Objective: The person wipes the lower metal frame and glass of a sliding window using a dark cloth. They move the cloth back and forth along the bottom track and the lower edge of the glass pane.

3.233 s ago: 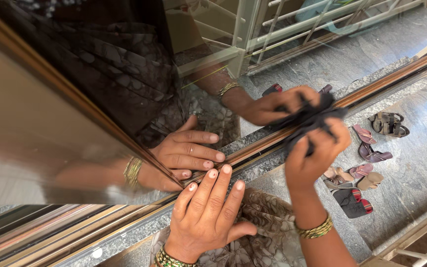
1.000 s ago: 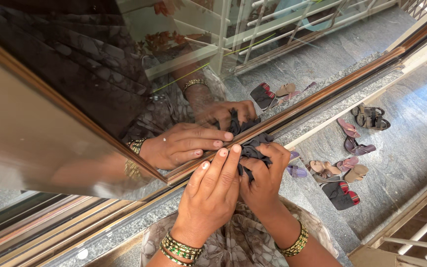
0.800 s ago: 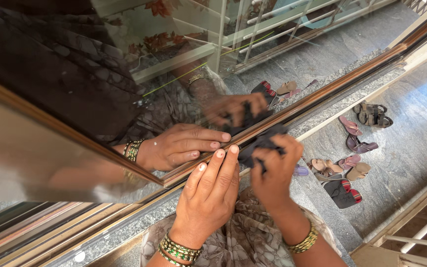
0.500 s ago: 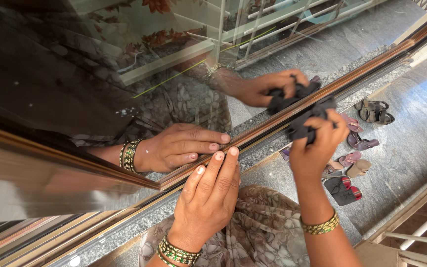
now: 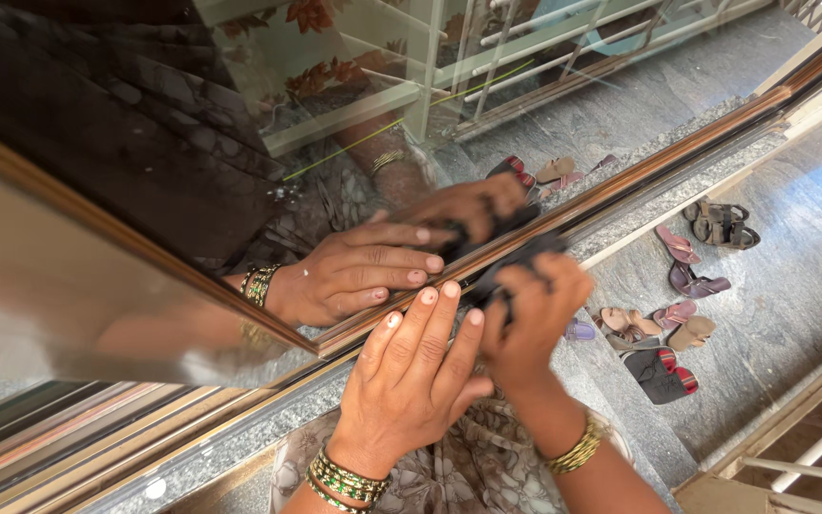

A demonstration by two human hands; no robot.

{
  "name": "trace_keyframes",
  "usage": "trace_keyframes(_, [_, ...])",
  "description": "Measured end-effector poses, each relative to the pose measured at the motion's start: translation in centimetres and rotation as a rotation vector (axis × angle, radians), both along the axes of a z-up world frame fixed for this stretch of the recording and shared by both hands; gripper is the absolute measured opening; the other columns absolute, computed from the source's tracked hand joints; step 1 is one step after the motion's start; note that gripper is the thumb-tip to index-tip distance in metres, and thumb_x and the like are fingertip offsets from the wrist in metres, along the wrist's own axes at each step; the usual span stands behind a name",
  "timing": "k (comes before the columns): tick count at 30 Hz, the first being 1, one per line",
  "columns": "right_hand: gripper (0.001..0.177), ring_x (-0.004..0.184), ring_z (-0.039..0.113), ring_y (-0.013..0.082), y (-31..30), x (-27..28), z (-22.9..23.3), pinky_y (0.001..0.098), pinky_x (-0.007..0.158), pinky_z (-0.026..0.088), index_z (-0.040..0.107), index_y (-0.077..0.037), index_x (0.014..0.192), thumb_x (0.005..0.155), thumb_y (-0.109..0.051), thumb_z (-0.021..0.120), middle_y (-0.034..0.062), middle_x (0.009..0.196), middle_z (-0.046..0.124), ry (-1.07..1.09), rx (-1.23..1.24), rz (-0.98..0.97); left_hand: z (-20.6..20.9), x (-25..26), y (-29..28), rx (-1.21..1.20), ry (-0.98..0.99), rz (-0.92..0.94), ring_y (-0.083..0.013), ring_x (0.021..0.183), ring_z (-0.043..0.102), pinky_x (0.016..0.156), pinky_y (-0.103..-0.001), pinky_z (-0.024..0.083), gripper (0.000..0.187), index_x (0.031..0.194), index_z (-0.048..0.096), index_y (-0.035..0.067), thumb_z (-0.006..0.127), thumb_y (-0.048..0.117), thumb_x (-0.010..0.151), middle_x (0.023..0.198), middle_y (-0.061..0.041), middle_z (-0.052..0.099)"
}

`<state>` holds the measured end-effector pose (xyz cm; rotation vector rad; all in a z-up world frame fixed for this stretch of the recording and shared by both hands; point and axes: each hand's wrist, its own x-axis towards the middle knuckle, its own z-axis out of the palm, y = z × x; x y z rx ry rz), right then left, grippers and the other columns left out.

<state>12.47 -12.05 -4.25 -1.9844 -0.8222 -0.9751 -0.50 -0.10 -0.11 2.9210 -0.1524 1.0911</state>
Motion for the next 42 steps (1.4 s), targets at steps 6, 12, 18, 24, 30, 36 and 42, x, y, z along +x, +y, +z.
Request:
trace_keyframes(6, [0.026,0.118,0.051,0.0278,2.7,-3.8,1.1,0.0537,0.108,0.042,0.069,-0.008,0.108,0.095,-0.03,0.065,0.0043,0.122,0.058,-0.153,-0.109,0.218,0.3,0.2,-0.1,-0.145,0.01,-0.094,-0.0316,0.146,0.043,0.121,-0.047,0.027,0.074,0.147,0.053,0.012,0.053,0.068,0.098,0.156,-0.018,0.048])
trace_keyframes(12, [0.019,0.118,0.047,0.0355,2.1,-1.3,-0.4,0.0514,0.106,0.042,0.061,-0.008,0.103,0.097,-0.026,0.066,0.0127,0.121,0.049,-0.226,0.001,0.139,0.0,-0.9,0.5,-0.026,-0.037,0.059,-0.0283,0.144,0.046,0.119,-0.047,0.025,0.072,0.148,0.055,0.012,0.055,0.067,0.1,0.155,-0.015,0.052])
trace_keyframes(18, [0.021,0.13,0.041,0.0349,-0.6,5.2,-0.7,0.0489,0.115,0.031,0.051,-0.003,0.122,0.101,-0.003,0.051,0.019,0.134,0.044,0.006,0.161,-0.048,-0.3,-3.6,1.4,0.016,-0.04,0.114,-0.0267,0.139,0.05,0.119,-0.045,0.025,0.063,0.142,0.061,0.011,0.048,0.061,0.106,0.148,-0.011,0.058])
trace_keyframes(24, [0.024,0.131,0.04,0.0346,-1.1,7.1,0.2,0.0479,0.121,0.027,0.048,0.003,0.131,0.108,-0.003,0.047,0.0239,0.14,0.039,0.131,0.298,-0.081,-0.3,-6.3,2.7,0.02,-0.1,0.137,-0.0256,0.134,0.051,0.116,-0.046,0.028,0.059,0.135,0.064,0.012,0.044,0.06,0.107,0.139,-0.01,0.063])
trace_keyframes(30, [0.022,0.129,0.039,0.0384,1.1,3.5,1.0,0.0511,0.119,0.027,0.049,0.003,0.124,0.102,0.001,0.047,0.0238,0.139,0.042,0.017,0.162,-0.093,-0.6,-6.6,4.2,0.073,-0.064,0.077,-0.0273,0.127,0.058,0.111,-0.045,0.039,0.059,0.131,0.066,0.01,0.047,0.061,0.108,0.134,-0.011,0.066])
trace_keyframes(36, [0.014,0.125,0.042,0.0394,3.7,-1.3,1.5,0.0557,0.115,0.034,0.054,-0.002,0.109,0.096,-0.006,0.056,0.0193,0.127,0.045,-0.141,0.053,0.049,-1.6,-6.9,4.6,0.07,-0.148,-0.038,-0.0292,0.125,0.062,0.109,-0.044,0.048,0.057,0.127,0.069,0.005,0.051,0.056,0.108,0.13,-0.015,0.067])
trace_keyframes(42, [0.019,0.121,0.042,0.0374,6.4,-6.2,1.8,0.059,0.112,0.037,0.058,-0.008,0.108,0.096,-0.023,0.062,0.0142,0.122,0.048,-0.222,0.009,0.196,-1.2,-9.2,5.4,0.03,-0.153,-0.141,-0.0285,0.123,0.063,0.11,-0.044,0.051,0.054,0.125,0.07,0.006,0.053,0.055,0.109,0.129,-0.012,0.068])
